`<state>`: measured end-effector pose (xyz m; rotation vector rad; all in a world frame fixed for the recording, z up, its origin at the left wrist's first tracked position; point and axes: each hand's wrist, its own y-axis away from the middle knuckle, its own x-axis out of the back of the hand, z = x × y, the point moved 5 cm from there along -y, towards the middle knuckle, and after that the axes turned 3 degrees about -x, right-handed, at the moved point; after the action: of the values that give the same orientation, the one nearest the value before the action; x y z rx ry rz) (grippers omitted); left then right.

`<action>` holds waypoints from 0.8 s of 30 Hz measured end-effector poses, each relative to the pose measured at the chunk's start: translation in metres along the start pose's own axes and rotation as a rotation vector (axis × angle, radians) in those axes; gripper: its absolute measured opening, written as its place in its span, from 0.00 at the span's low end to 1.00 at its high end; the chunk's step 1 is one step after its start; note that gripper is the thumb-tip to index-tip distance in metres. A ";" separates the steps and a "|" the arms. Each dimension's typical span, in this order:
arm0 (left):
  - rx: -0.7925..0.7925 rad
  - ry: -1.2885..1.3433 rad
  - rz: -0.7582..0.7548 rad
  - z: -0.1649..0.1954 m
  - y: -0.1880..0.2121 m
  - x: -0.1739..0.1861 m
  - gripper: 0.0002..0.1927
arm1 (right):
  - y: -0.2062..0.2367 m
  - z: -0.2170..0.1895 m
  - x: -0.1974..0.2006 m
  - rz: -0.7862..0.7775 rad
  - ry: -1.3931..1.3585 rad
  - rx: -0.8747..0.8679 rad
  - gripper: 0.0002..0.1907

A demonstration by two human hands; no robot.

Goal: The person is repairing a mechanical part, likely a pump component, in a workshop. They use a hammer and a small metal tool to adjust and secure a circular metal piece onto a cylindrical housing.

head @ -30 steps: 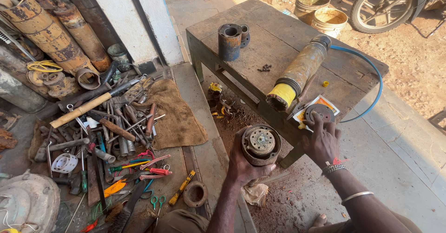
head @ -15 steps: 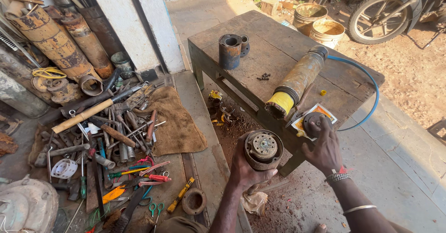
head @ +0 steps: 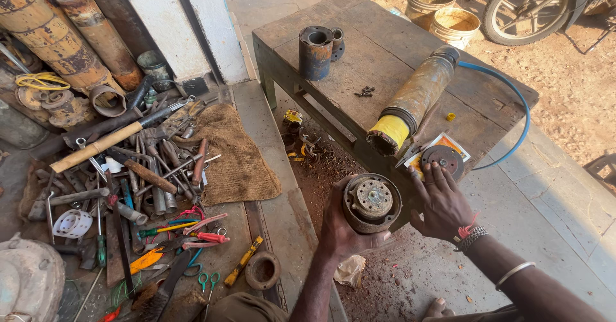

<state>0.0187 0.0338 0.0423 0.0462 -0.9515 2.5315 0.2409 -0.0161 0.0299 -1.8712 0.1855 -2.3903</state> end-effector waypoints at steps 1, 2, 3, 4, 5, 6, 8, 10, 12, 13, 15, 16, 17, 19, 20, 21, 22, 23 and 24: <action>0.005 -0.009 0.001 -0.001 0.001 0.000 0.53 | 0.000 -0.002 -0.002 -0.072 0.086 0.021 0.51; 0.007 -0.018 0.003 -0.003 0.001 0.000 0.53 | -0.001 -0.004 -0.002 -0.104 0.108 0.025 0.51; 0.007 -0.027 0.005 -0.004 0.001 0.000 0.53 | -0.001 -0.005 -0.002 -0.135 0.131 0.028 0.50; 0.013 0.003 0.010 -0.006 0.000 0.000 0.53 | 0.000 -0.005 -0.004 -0.164 0.154 0.030 0.50; 0.018 0.033 0.016 -0.008 0.000 -0.001 0.53 | 0.000 -0.006 -0.005 -0.160 0.153 0.030 0.50; 0.025 0.061 0.022 -0.009 0.000 -0.001 0.53 | 0.001 -0.005 -0.007 -0.156 0.150 0.031 0.50; 0.027 0.058 0.029 -0.012 0.000 0.001 0.54 | 0.002 -0.002 -0.007 -0.039 0.024 0.022 0.50; 0.016 0.078 0.033 -0.013 -0.001 0.002 0.54 | 0.006 0.006 -0.005 0.189 -0.213 -0.004 0.50; -0.003 0.125 0.040 -0.013 -0.002 0.003 0.53 | 0.010 0.020 -0.014 0.209 -0.553 -0.105 0.51; -0.003 0.132 0.040 -0.012 -0.002 0.004 0.53 | 0.012 0.026 -0.018 0.213 -0.724 -0.149 0.52; 0.001 0.142 0.036 -0.011 -0.001 0.007 0.51 | 0.014 0.029 -0.025 0.177 -0.598 -0.139 0.48; 0.013 0.128 0.042 -0.010 0.000 0.008 0.51 | 0.014 0.029 -0.028 0.158 -0.538 -0.133 0.46; 0.025 0.114 0.046 -0.010 0.001 0.010 0.51 | 0.014 0.029 -0.028 0.168 -0.513 -0.106 0.45; 0.053 0.137 0.048 -0.009 0.002 0.012 0.51 | 0.013 0.028 -0.026 0.185 -0.460 -0.052 0.43; 0.068 0.173 0.045 -0.009 0.002 0.012 0.51 | 0.012 0.028 -0.026 0.178 -0.453 -0.052 0.42; 0.084 0.210 0.040 -0.009 0.002 0.012 0.51 | 0.012 0.028 -0.026 0.171 -0.445 -0.053 0.41; 0.080 0.224 0.037 -0.008 0.002 0.013 0.52 | 0.011 0.029 -0.027 0.165 -0.437 -0.054 0.40; 0.076 0.238 0.035 -0.008 0.002 0.013 0.52 | 0.011 0.029 -0.027 0.161 -0.419 -0.044 0.40; 0.073 0.252 0.032 -0.008 0.002 0.013 0.52 | 0.011 0.029 -0.028 0.157 -0.400 -0.034 0.39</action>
<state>0.0074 0.0422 0.0375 -0.2615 -0.7655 2.5251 0.2758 -0.0236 0.0082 -2.2086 0.3244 -1.8783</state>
